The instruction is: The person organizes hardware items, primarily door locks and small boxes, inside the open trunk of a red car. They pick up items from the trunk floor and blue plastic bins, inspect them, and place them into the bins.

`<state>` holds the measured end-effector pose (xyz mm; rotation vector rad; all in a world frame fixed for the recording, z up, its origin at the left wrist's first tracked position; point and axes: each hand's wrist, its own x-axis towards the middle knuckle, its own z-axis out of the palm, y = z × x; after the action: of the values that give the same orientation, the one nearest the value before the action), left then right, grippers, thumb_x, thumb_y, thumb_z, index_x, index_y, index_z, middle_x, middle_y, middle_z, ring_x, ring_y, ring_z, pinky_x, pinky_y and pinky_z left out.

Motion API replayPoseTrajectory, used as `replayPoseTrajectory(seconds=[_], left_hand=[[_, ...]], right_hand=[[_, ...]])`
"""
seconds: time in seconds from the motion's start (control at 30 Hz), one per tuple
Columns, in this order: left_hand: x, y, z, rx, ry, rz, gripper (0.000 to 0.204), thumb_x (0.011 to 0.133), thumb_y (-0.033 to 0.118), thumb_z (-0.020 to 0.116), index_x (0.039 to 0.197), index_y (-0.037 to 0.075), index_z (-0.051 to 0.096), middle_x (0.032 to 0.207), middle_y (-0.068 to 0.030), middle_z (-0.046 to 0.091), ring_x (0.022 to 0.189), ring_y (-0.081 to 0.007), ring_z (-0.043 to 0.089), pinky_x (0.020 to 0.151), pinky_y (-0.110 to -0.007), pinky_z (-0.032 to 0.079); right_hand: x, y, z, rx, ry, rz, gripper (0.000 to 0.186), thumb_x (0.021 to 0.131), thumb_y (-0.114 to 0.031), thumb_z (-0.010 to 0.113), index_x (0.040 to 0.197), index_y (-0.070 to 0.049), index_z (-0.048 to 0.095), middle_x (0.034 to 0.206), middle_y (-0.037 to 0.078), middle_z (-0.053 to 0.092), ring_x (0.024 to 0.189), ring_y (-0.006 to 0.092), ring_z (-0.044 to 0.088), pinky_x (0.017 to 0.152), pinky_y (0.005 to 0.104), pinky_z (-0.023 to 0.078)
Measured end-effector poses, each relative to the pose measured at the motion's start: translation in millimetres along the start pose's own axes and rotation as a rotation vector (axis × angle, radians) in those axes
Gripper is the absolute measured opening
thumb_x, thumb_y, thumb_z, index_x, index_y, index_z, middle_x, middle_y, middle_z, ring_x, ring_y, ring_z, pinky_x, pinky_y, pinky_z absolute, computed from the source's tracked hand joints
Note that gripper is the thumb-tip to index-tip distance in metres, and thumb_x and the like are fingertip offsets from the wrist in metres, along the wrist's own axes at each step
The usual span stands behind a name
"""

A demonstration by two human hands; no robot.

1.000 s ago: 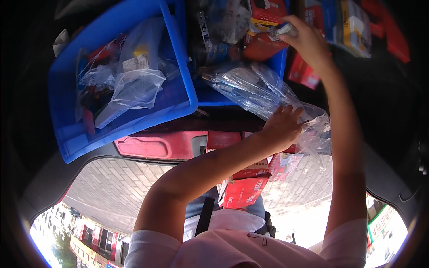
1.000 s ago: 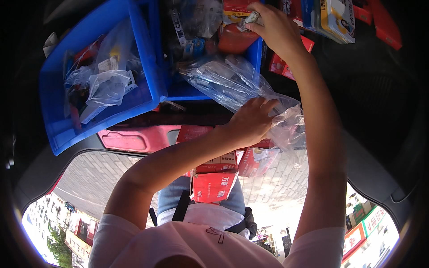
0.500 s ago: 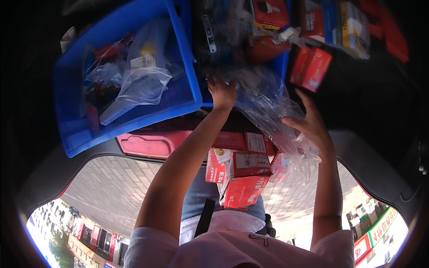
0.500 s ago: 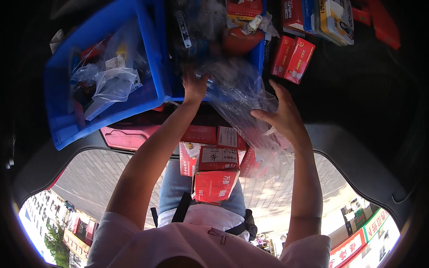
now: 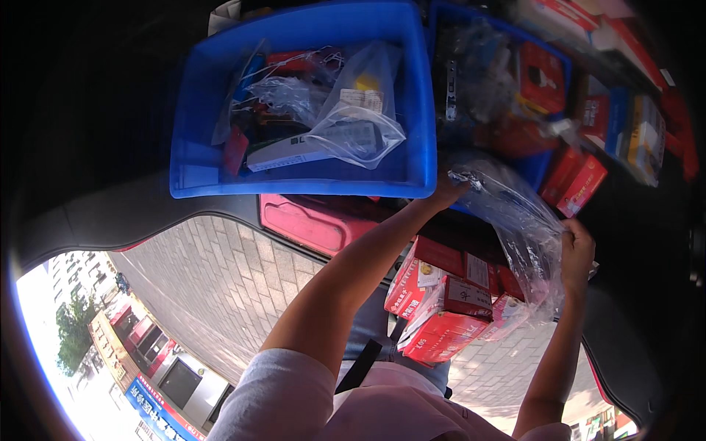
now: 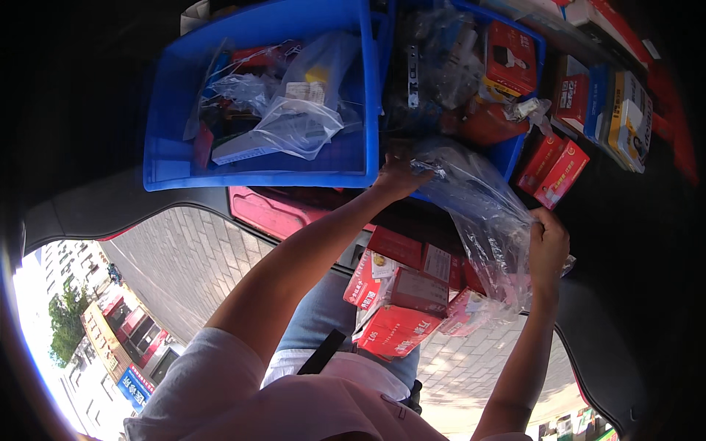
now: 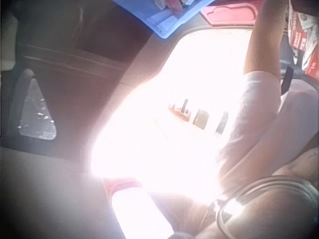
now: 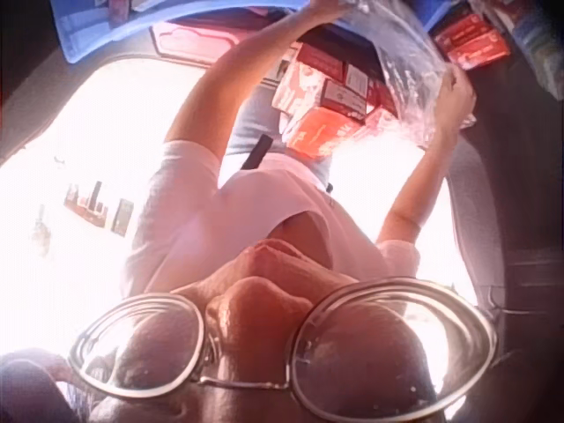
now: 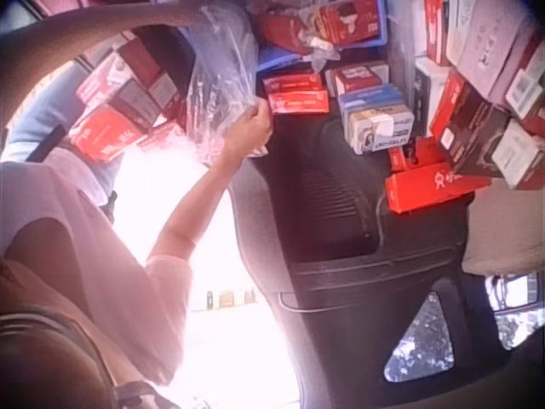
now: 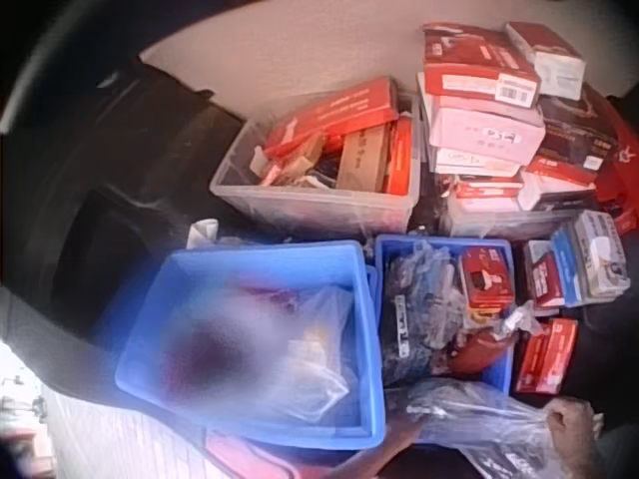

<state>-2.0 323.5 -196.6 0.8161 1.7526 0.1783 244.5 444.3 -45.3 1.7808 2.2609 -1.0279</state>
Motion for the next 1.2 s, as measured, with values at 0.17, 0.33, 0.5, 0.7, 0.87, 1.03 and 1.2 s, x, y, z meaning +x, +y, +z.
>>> replayPoseTrajectory(seconds=[0.17,0.33,0.5,0.7,0.87,1.03,1.2], left_hand=[[-88.6,6.4,-17.6,0.214,0.180,0.083,0.076,0.080,0.052,0.057,0.136,0.006,0.034,0.139,-0.0297,0.027,0.126,-0.0439,0.034,0.105,-0.045,0.030],[-234.2,29.7,-173.6,0.213,0.492,0.709,0.017,0.074,0.015,0.070,0.087,0.004,0.067,0.093,-0.0112,0.066,0.093,-0.0268,0.062,0.077,-0.038,0.051],[-200.1,-123.1,-401.5,1.125,1.130,-0.075,0.070,0.083,0.043,0.060,0.137,0.007,0.032,0.125,-0.0219,0.049,0.120,-0.0368,0.044,0.099,-0.044,0.037],[-181.3,-196.6,-449.9,-0.410,0.403,-0.372,0.079,0.067,0.040,0.068,0.131,0.001,0.042,0.124,-0.0206,0.051,0.101,-0.0326,0.057,0.086,-0.044,0.046],[-237.7,-121.1,-437.8,-0.725,0.469,-0.155,0.083,0.072,0.051,0.065,0.133,0.002,0.039,0.125,-0.0185,0.050,0.106,-0.0321,0.055,0.083,-0.044,0.049],[-280.5,30.1,-450.6,-0.785,0.349,0.263,0.048,0.088,0.041,0.054,0.122,0.006,0.055,0.119,-0.0116,0.058,0.106,-0.0225,0.060,0.081,-0.041,0.054],[-291.6,127.0,-453.4,-0.277,0.116,0.743,0.040,0.091,0.033,0.052,0.123,0.010,0.055,0.123,-0.0113,0.056,0.112,-0.0220,0.057,0.090,-0.042,0.050]], right_hand=[[-0.7,-105.5,0.3,-0.182,-0.104,-0.391,0.039,0.082,-0.005,0.059,0.121,-0.006,0.054,0.123,0.014,0.053,0.115,0.0317,0.049,0.097,0.0380,0.037],[17.1,-211.6,55.7,0.459,-0.318,-0.232,0.075,0.083,-0.039,0.064,0.138,0.000,0.031,0.130,0.028,0.044,0.121,0.0370,0.045,0.097,0.0403,0.039],[47.8,-260.8,118.6,-0.024,-0.155,-0.187,0.076,0.084,-0.027,0.060,0.139,0.003,0.016,0.108,0.028,0.058,0.095,0.0407,0.060,0.080,0.0453,0.050],[61.6,-253.0,141.1,0.111,-0.091,-0.098,0.053,0.086,-0.015,0.055,0.129,-0.004,0.027,0.095,0.028,0.062,0.087,0.0449,0.061,0.077,0.0505,0.049],[49.1,-209.7,130.0,0.413,-0.175,-0.080,0.051,0.084,-0.016,0.057,0.128,-0.002,0.033,0.102,0.029,0.060,0.094,0.0440,0.059,0.082,0.0465,0.048],[1.6,-178.5,103.5,0.613,-0.321,0.099,0.049,0.086,-0.023,0.058,0.126,0.001,0.043,0.115,0.024,0.057,0.105,0.0335,0.057,0.088,0.0388,0.044],[-15.8,-174.9,73.4,1.008,-0.744,0.211,0.041,0.091,-0.024,0.054,0.126,-0.005,0.047,0.111,0.013,0.059,0.099,0.0169,0.056,0.087,0.0287,0.044]])
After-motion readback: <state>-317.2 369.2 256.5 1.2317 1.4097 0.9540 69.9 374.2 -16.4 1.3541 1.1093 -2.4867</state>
